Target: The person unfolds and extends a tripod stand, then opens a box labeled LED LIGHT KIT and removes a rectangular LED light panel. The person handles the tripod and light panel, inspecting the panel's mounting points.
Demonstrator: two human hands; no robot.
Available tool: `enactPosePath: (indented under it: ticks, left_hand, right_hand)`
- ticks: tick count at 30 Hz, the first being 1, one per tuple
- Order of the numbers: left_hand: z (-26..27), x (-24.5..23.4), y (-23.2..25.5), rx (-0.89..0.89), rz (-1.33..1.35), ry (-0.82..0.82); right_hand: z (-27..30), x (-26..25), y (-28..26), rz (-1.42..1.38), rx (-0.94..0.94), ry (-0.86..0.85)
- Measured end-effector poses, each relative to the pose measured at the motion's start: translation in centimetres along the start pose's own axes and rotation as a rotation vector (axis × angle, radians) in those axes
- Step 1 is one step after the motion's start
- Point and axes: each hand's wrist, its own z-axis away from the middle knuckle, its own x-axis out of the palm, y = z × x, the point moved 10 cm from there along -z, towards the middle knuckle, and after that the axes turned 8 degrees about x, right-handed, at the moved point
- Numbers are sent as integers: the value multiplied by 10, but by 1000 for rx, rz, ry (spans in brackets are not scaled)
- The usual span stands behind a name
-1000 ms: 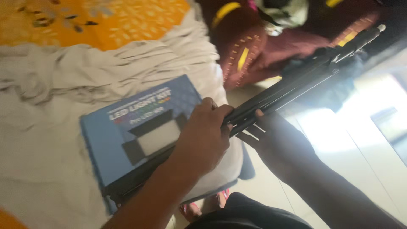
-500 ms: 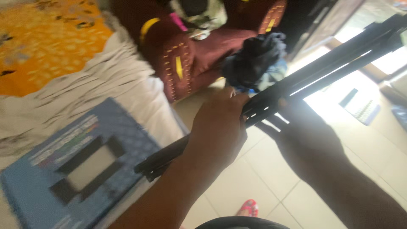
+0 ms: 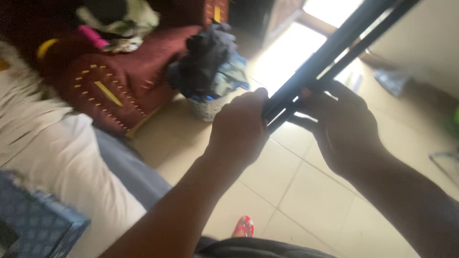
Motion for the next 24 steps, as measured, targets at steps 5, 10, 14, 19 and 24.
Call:
enactPosePath:
  ticks: [5, 10, 14, 19, 24]
  left_hand:
    - [-20, 77, 0, -141, 83, -323]
    - [-43, 132, 2, -159, 166, -456]
    - [-74, 175, 0, -139, 268, -500]
    - [-126, 217, -11, -145, 313, -590]
    - [-157, 262, -39, -320, 436, -783]
  right_hand:
    - [-10, -48, -11, 106, -50, 113]
    - [-33, -91, -12, 207, -34, 267]
    - [-63, -127, -15, 298, 24, 423]
    - [-106, -156, -33, 344, 53, 519]
    - [-151, -174, -41, 271, 45, 509]
